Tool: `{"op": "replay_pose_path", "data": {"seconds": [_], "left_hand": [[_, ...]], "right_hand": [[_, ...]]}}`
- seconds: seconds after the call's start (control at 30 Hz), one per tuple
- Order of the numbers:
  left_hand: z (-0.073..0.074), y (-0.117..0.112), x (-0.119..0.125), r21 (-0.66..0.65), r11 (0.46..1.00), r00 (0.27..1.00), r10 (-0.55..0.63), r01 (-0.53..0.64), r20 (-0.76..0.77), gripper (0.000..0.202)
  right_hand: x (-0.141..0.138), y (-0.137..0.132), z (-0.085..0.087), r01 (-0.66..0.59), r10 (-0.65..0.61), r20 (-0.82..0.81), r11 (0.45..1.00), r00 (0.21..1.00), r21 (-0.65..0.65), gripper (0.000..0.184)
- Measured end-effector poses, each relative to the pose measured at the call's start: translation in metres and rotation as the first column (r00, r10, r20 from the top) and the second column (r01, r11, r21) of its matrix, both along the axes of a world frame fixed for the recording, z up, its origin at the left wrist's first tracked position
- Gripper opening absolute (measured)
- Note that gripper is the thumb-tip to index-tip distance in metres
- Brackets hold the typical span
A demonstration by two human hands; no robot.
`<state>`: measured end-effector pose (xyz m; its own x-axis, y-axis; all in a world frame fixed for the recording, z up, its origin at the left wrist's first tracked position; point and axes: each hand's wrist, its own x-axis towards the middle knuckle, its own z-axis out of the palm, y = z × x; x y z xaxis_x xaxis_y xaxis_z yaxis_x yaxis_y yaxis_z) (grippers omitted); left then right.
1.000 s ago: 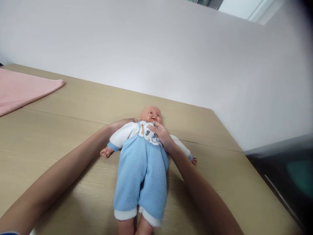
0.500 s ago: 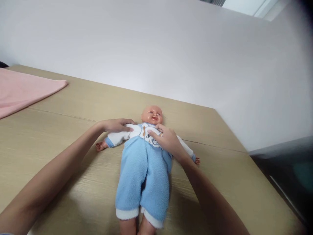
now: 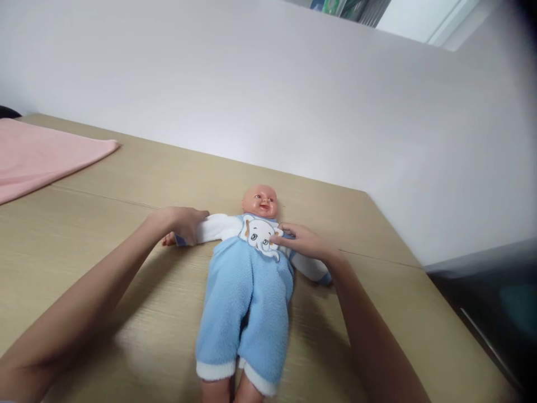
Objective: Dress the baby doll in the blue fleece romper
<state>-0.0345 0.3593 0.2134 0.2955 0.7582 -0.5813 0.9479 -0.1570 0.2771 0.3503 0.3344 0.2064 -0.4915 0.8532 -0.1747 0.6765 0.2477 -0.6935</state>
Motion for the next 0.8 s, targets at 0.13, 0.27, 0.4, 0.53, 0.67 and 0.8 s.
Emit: {"op": "replay_pose_path", "data": {"seconds": [0.13,0.27,0.4,0.53,0.67,0.8], "left_hand": [[0.006,-0.005,0.002,-0.028,0.998,0.993,0.047,-0.05,-0.109,0.089],[0.009,-0.005,0.006,0.032,0.999,0.985,0.022,-0.017,-0.169,0.086],[0.015,-0.006,0.005,0.178,0.981,0.984,-0.048,0.079,-0.172,0.082],[0.04,-0.031,0.014,0.384,0.909,0.987,-0.145,0.158,-0.064,0.069],[0.051,-0.062,0.068,0.614,0.756,0.897,-0.407,0.226,0.172,0.053],[0.023,-0.056,0.149,0.729,0.604,0.795,-0.59,0.321,0.139,0.044]], "right_hand": [[0.005,0.005,0.0,-0.06,0.056,-0.074,0.997,0.996,-0.056,0.046],[0.013,0.0,-0.003,-0.036,0.037,-0.051,0.999,0.998,0.016,0.046],[0.036,-0.031,-0.009,0.064,-0.053,-0.061,0.98,0.997,0.191,0.059],[0.078,-0.075,-0.028,0.144,-0.134,-0.055,0.94,0.99,0.308,0.073],[0.109,-0.099,-0.057,0.326,-0.322,-0.064,0.898,0.945,0.294,0.068],[0.11,-0.098,-0.073,0.414,-0.372,-0.194,0.871,0.908,0.264,0.065]]}}
